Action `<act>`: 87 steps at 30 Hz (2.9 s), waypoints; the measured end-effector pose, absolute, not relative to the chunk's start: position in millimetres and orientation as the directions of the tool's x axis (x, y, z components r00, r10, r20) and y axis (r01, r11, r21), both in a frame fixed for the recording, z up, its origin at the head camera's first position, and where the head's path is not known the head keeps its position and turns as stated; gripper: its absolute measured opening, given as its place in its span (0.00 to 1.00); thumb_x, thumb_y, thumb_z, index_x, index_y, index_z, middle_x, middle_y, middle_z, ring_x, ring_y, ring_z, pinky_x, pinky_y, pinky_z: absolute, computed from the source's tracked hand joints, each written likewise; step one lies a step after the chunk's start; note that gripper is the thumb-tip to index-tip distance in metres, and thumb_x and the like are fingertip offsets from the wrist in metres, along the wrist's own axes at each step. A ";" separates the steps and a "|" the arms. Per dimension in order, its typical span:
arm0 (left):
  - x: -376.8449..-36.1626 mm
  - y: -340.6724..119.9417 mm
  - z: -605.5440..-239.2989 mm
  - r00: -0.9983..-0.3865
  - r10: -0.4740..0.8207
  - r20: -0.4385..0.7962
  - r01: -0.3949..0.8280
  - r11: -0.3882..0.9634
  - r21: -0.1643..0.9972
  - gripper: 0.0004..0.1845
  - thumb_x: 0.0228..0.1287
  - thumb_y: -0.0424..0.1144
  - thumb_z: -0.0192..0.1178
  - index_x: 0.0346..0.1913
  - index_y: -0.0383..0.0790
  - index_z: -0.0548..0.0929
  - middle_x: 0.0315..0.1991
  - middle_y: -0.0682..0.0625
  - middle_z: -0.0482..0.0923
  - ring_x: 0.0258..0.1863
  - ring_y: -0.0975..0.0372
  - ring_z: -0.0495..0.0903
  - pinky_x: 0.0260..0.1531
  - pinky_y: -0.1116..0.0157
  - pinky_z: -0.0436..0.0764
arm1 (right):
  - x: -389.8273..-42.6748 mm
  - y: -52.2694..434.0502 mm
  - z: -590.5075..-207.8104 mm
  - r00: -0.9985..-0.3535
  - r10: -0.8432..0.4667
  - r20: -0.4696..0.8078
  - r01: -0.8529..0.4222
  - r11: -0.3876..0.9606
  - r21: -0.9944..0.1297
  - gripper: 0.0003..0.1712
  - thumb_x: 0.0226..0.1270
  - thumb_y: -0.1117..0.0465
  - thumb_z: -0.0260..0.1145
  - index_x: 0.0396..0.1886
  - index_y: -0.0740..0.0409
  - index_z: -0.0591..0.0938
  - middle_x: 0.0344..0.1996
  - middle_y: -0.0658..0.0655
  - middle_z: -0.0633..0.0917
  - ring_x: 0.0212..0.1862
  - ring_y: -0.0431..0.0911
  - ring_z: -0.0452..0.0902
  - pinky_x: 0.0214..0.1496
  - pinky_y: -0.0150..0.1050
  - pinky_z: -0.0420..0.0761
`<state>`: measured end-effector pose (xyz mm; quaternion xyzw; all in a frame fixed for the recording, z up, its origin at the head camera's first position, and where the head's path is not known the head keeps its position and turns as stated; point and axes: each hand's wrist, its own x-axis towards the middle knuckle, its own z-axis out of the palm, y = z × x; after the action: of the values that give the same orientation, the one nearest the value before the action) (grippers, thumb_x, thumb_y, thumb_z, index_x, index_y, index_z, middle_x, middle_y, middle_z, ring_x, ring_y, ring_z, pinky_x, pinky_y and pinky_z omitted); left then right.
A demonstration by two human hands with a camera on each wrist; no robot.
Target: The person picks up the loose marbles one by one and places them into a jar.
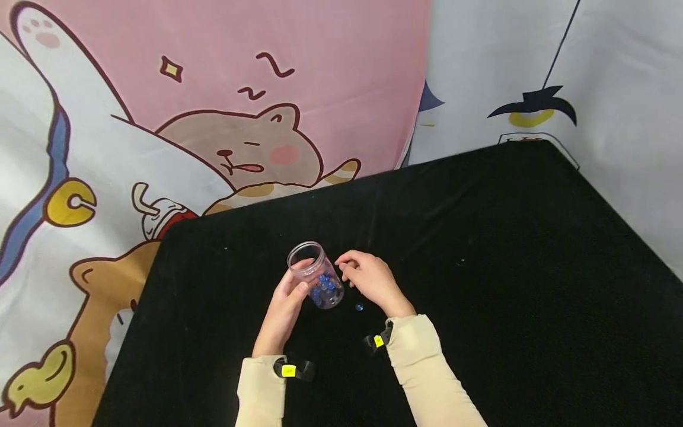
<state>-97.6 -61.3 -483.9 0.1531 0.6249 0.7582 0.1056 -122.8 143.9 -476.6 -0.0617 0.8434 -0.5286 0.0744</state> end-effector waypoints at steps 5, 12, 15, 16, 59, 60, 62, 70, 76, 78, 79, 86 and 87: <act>-98.4 -64.9 -482.7 -0.933 0.346 0.095 0.027 -0.195 0.980 0.25 0.65 0.40 0.50 0.62 0.32 0.61 0.58 0.39 0.67 0.58 0.48 0.64 0.59 0.54 0.58 | -123.1 139.3 -474.5 -0.982 -0.178 -0.060 -0.025 0.438 -0.899 0.07 0.63 0.55 0.57 0.38 0.47 0.81 0.21 0.45 0.80 0.21 0.39 0.74 0.26 0.37 0.73; -99.0 -66.6 -482.3 -0.941 0.333 0.050 -0.005 -0.161 0.987 0.25 0.65 0.41 0.50 0.62 0.35 0.62 0.57 0.41 0.68 0.57 0.49 0.66 0.59 0.53 0.59 | -123.2 137.0 -474.6 -0.979 -0.178 -0.102 0.015 0.434 -0.901 0.08 0.63 0.56 0.57 0.39 0.48 0.80 0.22 0.47 0.80 0.22 0.41 0.74 0.23 0.37 0.73; -99.1 -68.4 -481.4 -0.943 0.332 0.029 -0.018 -0.138 0.990 0.24 0.65 0.40 0.49 0.62 0.37 0.62 0.57 0.42 0.68 0.57 0.51 0.66 0.59 0.53 0.59 | -123.0 135.3 -475.3 -0.977 -0.175 -0.118 0.031 0.436 -0.899 0.08 0.63 0.56 0.57 0.39 0.47 0.80 0.23 0.47 0.80 0.23 0.42 0.74 0.22 0.37 0.74; -99.3 -68.0 -480.8 -0.943 0.331 0.020 -0.024 -0.128 0.991 0.23 0.65 0.40 0.49 0.62 0.38 0.63 0.57 0.43 0.68 0.57 0.51 0.66 0.59 0.52 0.59 | -122.9 135.7 -475.6 -0.977 -0.172 -0.124 0.037 0.436 -0.899 0.08 0.63 0.56 0.57 0.39 0.47 0.80 0.23 0.47 0.80 0.23 0.42 0.74 0.21 0.38 0.74; -100.5 -73.5 -482.9 -0.947 0.320 0.025 -0.001 -0.082 0.997 0.23 0.63 0.43 0.51 0.60 0.43 0.66 0.56 0.46 0.70 0.56 0.55 0.69 0.56 0.51 0.61 | -123.6 132.3 -480.8 -0.974 -0.182 -0.132 0.043 0.429 -0.902 0.12 0.62 0.62 0.52 0.40 0.47 0.79 0.24 0.49 0.79 0.24 0.46 0.73 0.23 0.39 0.75; -100.6 -73.3 -482.8 -0.947 0.321 0.024 -0.002 -0.080 0.997 0.23 0.64 0.43 0.51 0.60 0.43 0.66 0.56 0.46 0.70 0.56 0.55 0.69 0.56 0.51 0.62 | -123.3 132.5 -480.6 -0.974 -0.181 -0.134 0.045 0.426 -0.904 0.12 0.62 0.62 0.52 0.40 0.47 0.79 0.24 0.49 0.79 0.24 0.46 0.74 0.23 0.40 0.75; -101.4 -72.9 -483.2 -0.947 0.319 0.024 -0.002 -0.082 0.997 0.22 0.64 0.42 0.51 0.60 0.44 0.66 0.56 0.46 0.71 0.55 0.55 0.69 0.56 0.51 0.62 | -122.7 132.7 -479.1 -0.975 -0.176 -0.137 0.053 0.415 -0.908 0.11 0.62 0.62 0.52 0.40 0.47 0.79 0.25 0.50 0.79 0.25 0.46 0.74 0.24 0.40 0.75; -100.4 -72.3 -482.8 -0.957 0.292 -0.005 -0.021 -0.052 0.998 0.21 0.64 0.42 0.51 0.60 0.45 0.67 0.56 0.48 0.70 0.55 0.56 0.70 0.56 0.52 0.63 | -118.4 134.1 -473.7 -0.975 -0.165 -0.147 0.076 0.373 -0.925 0.10 0.64 0.59 0.54 0.42 0.47 0.79 0.26 0.52 0.80 0.25 0.46 0.74 0.23 0.40 0.75; -104.5 -72.8 -480.7 -0.959 0.282 0.009 -0.010 -0.068 0.998 0.21 0.65 0.39 0.50 0.60 0.43 0.66 0.56 0.48 0.70 0.56 0.57 0.69 0.56 0.53 0.63 | -121.7 144.3 -470.2 -0.979 -0.161 -0.128 0.058 0.383 -0.922 0.09 0.65 0.56 0.54 0.42 0.47 0.79 0.26 0.52 0.79 0.24 0.47 0.74 0.22 0.40 0.74; -105.1 -73.0 -479.9 -0.960 0.281 0.006 -0.015 -0.074 0.997 0.21 0.65 0.37 0.49 0.61 0.43 0.65 0.56 0.48 0.70 0.56 0.56 0.69 0.56 0.54 0.63 | -122.3 149.4 -468.4 -0.976 -0.168 -0.140 0.063 0.398 -0.915 0.10 0.66 0.55 0.54 0.43 0.48 0.79 0.26 0.53 0.79 0.24 0.47 0.74 0.22 0.40 0.73; -104.9 -73.0 -480.2 -0.960 0.281 0.007 -0.015 -0.078 0.997 0.21 0.65 0.36 0.49 0.61 0.42 0.65 0.56 0.47 0.70 0.56 0.55 0.69 0.56 0.54 0.63 | -122.0 152.0 -467.8 -0.973 -0.178 -0.146 0.063 0.404 -0.913 0.10 0.66 0.55 0.54 0.43 0.50 0.79 0.26 0.53 0.79 0.24 0.47 0.74 0.22 0.40 0.73; -104.9 -72.3 -482.2 -0.958 0.284 0.036 0.001 -0.120 0.993 0.24 0.62 0.34 0.53 0.61 0.38 0.64 0.56 0.46 0.71 0.56 0.55 0.69 0.56 0.56 0.65 | -121.1 164.1 -466.9 -0.917 -0.285 -0.279 0.133 0.441 -0.887 0.11 0.65 0.54 0.55 0.37 0.52 0.80 0.20 0.55 0.80 0.20 0.49 0.76 0.19 0.40 0.75; -104.8 -72.4 -482.3 -0.957 0.288 0.040 0.004 -0.126 0.992 0.24 0.61 0.34 0.54 0.61 0.37 0.64 0.56 0.45 0.70 0.56 0.55 0.69 0.56 0.57 0.65 | -120.8 164.7 -466.5 -0.899 -0.308 -0.312 0.148 0.458 -0.877 0.11 0.65 0.53 0.55 0.36 0.52 0.81 0.18 0.55 0.80 0.19 0.49 0.76 0.19 0.40 0.75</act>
<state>-104.8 -72.4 -482.3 0.1116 0.6540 0.7421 0.0959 -120.8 164.7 -466.5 -0.0487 0.8249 -0.5184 0.2199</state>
